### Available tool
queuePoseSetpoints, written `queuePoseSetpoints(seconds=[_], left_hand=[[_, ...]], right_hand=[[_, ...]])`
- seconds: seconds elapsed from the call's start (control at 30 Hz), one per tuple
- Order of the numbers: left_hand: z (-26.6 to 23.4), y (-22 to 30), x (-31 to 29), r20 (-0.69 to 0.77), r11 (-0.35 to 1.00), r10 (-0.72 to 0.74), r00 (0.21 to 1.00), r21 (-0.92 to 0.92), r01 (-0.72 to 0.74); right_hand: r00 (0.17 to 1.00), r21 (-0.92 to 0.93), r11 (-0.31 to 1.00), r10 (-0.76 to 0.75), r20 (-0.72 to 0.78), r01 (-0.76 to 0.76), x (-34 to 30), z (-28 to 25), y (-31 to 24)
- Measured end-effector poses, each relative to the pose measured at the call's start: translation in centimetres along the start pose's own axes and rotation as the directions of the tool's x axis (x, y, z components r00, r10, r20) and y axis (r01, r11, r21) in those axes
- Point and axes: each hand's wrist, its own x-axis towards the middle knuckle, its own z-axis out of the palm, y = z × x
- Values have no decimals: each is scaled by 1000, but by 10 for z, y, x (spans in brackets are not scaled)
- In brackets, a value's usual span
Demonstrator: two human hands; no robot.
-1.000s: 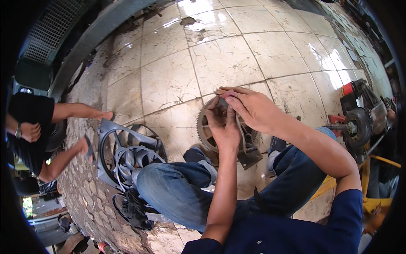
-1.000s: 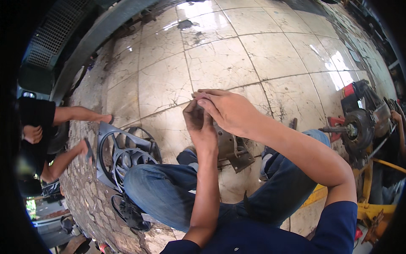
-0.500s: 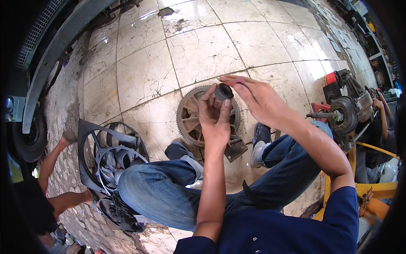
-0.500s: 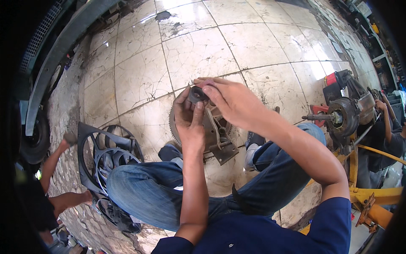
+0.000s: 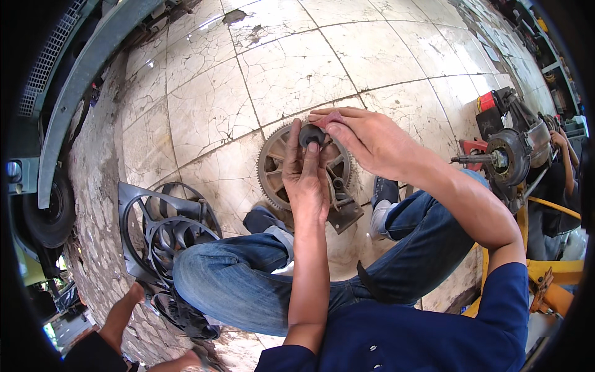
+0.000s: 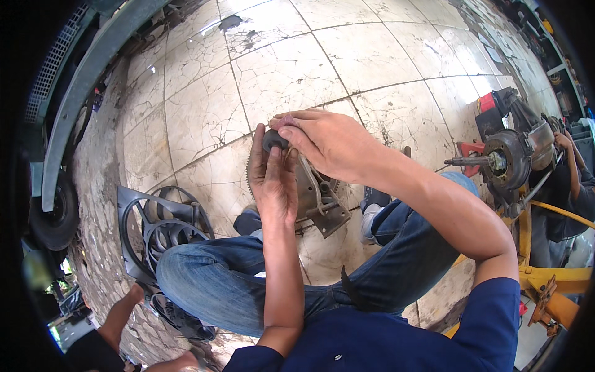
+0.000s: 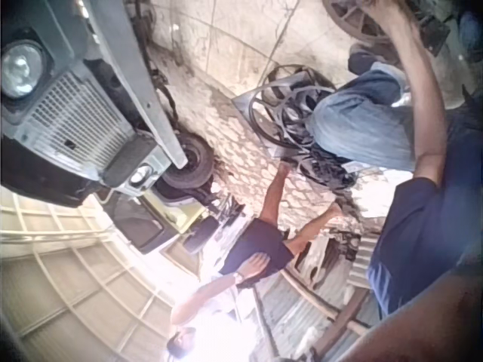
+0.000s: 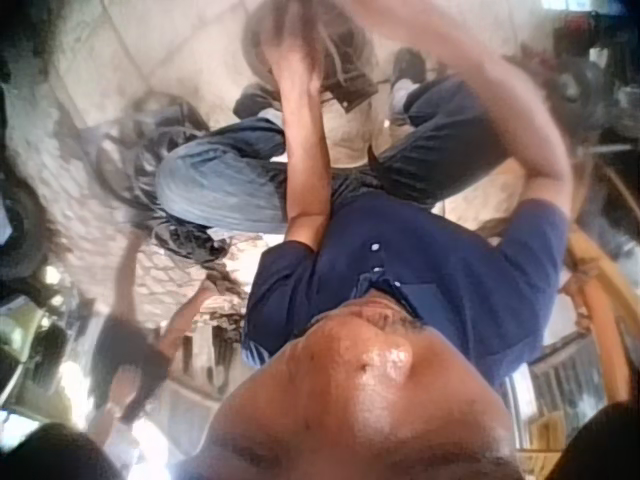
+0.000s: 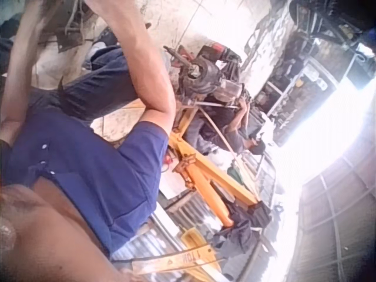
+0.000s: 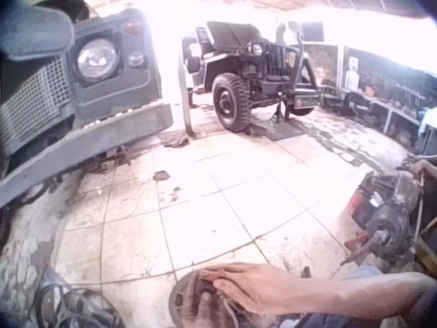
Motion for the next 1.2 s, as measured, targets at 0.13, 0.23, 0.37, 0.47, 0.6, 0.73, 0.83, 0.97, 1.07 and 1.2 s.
queuePoseSetpoints(seconds=[0.13, 0.23, 0.37, 0.47, 0.6, 0.73, 0.83, 0.97, 1.07, 1.2], left_hand=[[8, 2, -3, -69, 989, 63, 996, 135, -53], [-2, -1, 1, -102, 968, 143, 984, 222, -118], [-2, -6, -4, -46, 936, 218, 975, 291, -195], [3, -7, -5, -41, 922, 223, 974, 332, -197], [-3, -16, -2, -77, 917, 231, 970, 351, -190], [4, -20, -2, -82, 896, 229, 970, 406, -178], [-9, -21, 6, -61, 906, 251, 966, 366, -212], [3, -25, -2, -33, 903, 216, 976, 386, -188], [-3, -22, 4, -134, 906, 164, 977, 412, -95], [-5, -33, 0, -46, 866, 253, 966, 457, -205]], right_hand=[[1000, -30, 999, -17, -1, 17, -1, 5, 4], [998, -7, 999, -54, -17, 54, -2, 10, 3], [997, -25, 997, -72, -18, 72, -1, 12, 4], [1000, -32, 999, -22, -3, 22, -2, 10, 3], [999, -107, 994, -19, 27, 22, -2, 15, 6], [1000, -159, 987, -13, 27, 17, -1, 14, 12], [1000, -173, 985, -22, 17, 25, -2, 15, 13], [999, -228, 974, 4, 54, 9, 2, 11, 19], [997, -266, 961, -77, 5, 75, -2, 16, 18], [997, -287, 955, -81, 7, 80, -1, 18, 22]])
